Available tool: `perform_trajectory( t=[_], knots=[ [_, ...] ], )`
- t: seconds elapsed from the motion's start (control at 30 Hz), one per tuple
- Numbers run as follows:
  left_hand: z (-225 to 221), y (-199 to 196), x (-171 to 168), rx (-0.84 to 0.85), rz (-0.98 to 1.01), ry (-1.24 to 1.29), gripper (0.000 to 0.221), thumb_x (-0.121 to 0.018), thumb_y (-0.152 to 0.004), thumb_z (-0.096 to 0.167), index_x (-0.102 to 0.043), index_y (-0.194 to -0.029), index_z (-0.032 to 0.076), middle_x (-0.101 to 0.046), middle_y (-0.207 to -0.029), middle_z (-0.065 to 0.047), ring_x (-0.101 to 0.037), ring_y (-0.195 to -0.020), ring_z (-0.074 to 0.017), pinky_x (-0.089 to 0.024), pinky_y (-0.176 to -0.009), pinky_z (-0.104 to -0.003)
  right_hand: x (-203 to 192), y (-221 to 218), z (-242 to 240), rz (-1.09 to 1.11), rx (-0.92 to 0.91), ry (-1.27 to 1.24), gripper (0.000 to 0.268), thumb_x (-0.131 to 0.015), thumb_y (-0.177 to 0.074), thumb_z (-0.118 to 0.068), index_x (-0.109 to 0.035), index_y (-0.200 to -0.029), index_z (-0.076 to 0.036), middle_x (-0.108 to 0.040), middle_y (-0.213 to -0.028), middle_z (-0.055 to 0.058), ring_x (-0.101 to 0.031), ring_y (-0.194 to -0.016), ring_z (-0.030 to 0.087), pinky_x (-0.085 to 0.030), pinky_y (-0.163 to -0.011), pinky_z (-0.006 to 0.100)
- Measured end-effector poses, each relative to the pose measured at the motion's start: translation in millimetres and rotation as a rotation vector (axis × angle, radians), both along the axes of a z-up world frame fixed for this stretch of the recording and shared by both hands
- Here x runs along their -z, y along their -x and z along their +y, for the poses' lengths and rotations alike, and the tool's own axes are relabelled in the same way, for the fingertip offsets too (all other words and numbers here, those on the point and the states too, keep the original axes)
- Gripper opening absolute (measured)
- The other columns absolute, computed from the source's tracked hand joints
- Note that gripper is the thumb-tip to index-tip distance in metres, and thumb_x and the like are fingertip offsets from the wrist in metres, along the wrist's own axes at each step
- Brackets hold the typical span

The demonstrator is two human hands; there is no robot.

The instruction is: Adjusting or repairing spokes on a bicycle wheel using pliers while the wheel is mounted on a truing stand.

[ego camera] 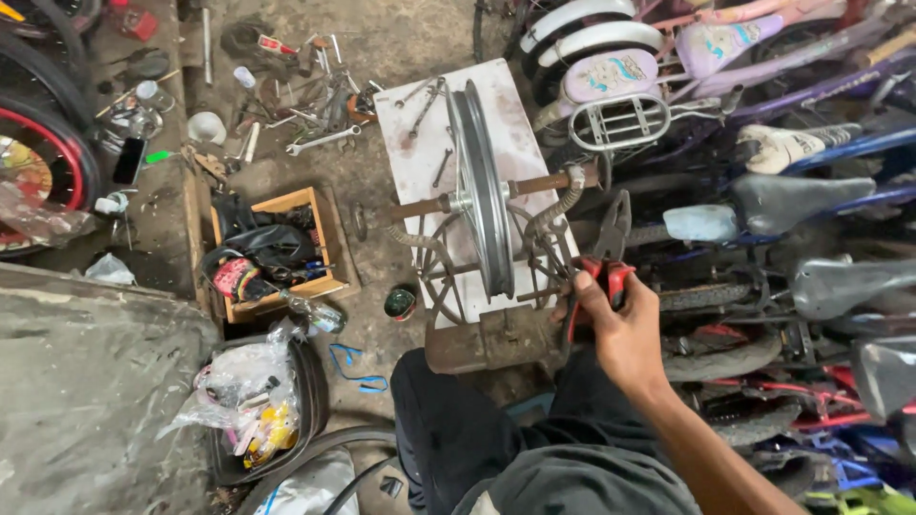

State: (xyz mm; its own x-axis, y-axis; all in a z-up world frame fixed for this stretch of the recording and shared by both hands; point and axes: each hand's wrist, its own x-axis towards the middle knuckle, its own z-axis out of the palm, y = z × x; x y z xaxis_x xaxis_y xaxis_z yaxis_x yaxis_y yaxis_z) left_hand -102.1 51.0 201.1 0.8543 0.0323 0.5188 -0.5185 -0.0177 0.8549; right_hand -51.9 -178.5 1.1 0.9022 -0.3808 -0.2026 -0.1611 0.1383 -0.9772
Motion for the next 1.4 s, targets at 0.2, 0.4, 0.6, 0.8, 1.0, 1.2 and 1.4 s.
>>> perform_trajectory(
  t=[0.2, 0.4, 0.6, 0.8, 1.0, 1.2, 1.4],
  knots=[
    [9, 9, 5, 0.138, 0.083, 0.000, 0.025, -0.059, -0.104, -0.001, -0.061, -0.127, 0.009, -0.062, -0.137, -0.009, -0.060, -0.137, -0.0240, -0.047, -0.125, -0.042, 12, 3, -7, 0.051, -0.035, 0.301, 0.033, -0.065, -0.106, -0.027, -0.066, -0.104, 0.006, -0.066, -0.079, 0.009, -0.059, -0.070, 0.014, -0.051, -0.062, 0.029],
    [12, -10, 138, 0.225, 0.159, 0.007, 0.024, -0.058, -0.105, -0.002, -0.060, -0.126, 0.009, -0.062, -0.136, -0.008, -0.060, -0.137, -0.0232, -0.047, -0.125, -0.041, -3, 3, -4, -0.010, -0.097, 0.080, 0.033, -0.061, -0.103, -0.029, -0.064, -0.111, 0.002, -0.072, -0.080, 0.007, -0.070, -0.070, 0.013, -0.057, -0.064, 0.027],
    [46, 26, 326, 0.295, 0.190, 0.026, 0.024, -0.058, -0.105, -0.002, -0.060, -0.126, 0.009, -0.062, -0.136, -0.008, -0.059, -0.136, -0.0225, -0.046, -0.125, -0.040, -5, 1, -4, 0.005, -0.087, 0.097, 0.034, -0.061, -0.103, -0.029, -0.064, -0.115, 0.003, -0.072, -0.081, 0.008, -0.071, -0.071, 0.014, -0.056, -0.063, 0.028],
    [59, 56, 340, 0.373, 0.225, 0.050, 0.024, -0.057, -0.106, -0.002, -0.060, -0.126, 0.009, -0.062, -0.135, -0.008, -0.059, -0.136, -0.0218, -0.046, -0.125, -0.039, -4, 2, -3, -0.008, -0.091, 0.050, 0.034, -0.060, -0.103, -0.027, -0.062, -0.118, 0.003, -0.071, -0.081, 0.008, -0.072, -0.071, 0.016, -0.057, -0.063, 0.028],
    [60, 87, 349, 0.433, 0.257, 0.077, 0.023, -0.056, -0.106, -0.002, -0.060, -0.126, 0.010, -0.062, -0.134, -0.008, -0.059, -0.135, -0.0210, -0.046, -0.125, -0.039, -3, 3, -5, -0.019, -0.099, 0.020, 0.030, -0.059, -0.104, -0.023, -0.060, -0.117, 0.004, -0.070, -0.082, 0.010, -0.071, -0.073, 0.018, -0.058, -0.065, 0.030],
    [55, 111, 356, 0.504, 0.279, 0.097, 0.023, -0.055, -0.107, -0.003, -0.060, -0.126, 0.010, -0.061, -0.134, -0.007, -0.059, -0.135, -0.0203, -0.045, -0.125, -0.038, -5, 4, -4, -0.005, -0.084, 0.006, 0.029, -0.058, -0.104, -0.022, -0.059, -0.116, 0.005, -0.070, -0.084, 0.011, -0.072, -0.074, 0.019, -0.059, -0.066, 0.032],
    [47, 127, 354, 0.567, 0.291, 0.105, 0.023, -0.054, -0.108, -0.003, -0.060, -0.126, 0.010, -0.061, -0.133, -0.007, -0.058, -0.134, -0.0196, -0.045, -0.125, -0.037, -5, 1, -3, -0.022, -0.061, -0.014, 0.029, -0.058, -0.103, -0.022, -0.061, -0.117, 0.004, -0.071, -0.089, 0.008, -0.072, -0.075, 0.018, -0.061, -0.068, 0.031]
  ],
)
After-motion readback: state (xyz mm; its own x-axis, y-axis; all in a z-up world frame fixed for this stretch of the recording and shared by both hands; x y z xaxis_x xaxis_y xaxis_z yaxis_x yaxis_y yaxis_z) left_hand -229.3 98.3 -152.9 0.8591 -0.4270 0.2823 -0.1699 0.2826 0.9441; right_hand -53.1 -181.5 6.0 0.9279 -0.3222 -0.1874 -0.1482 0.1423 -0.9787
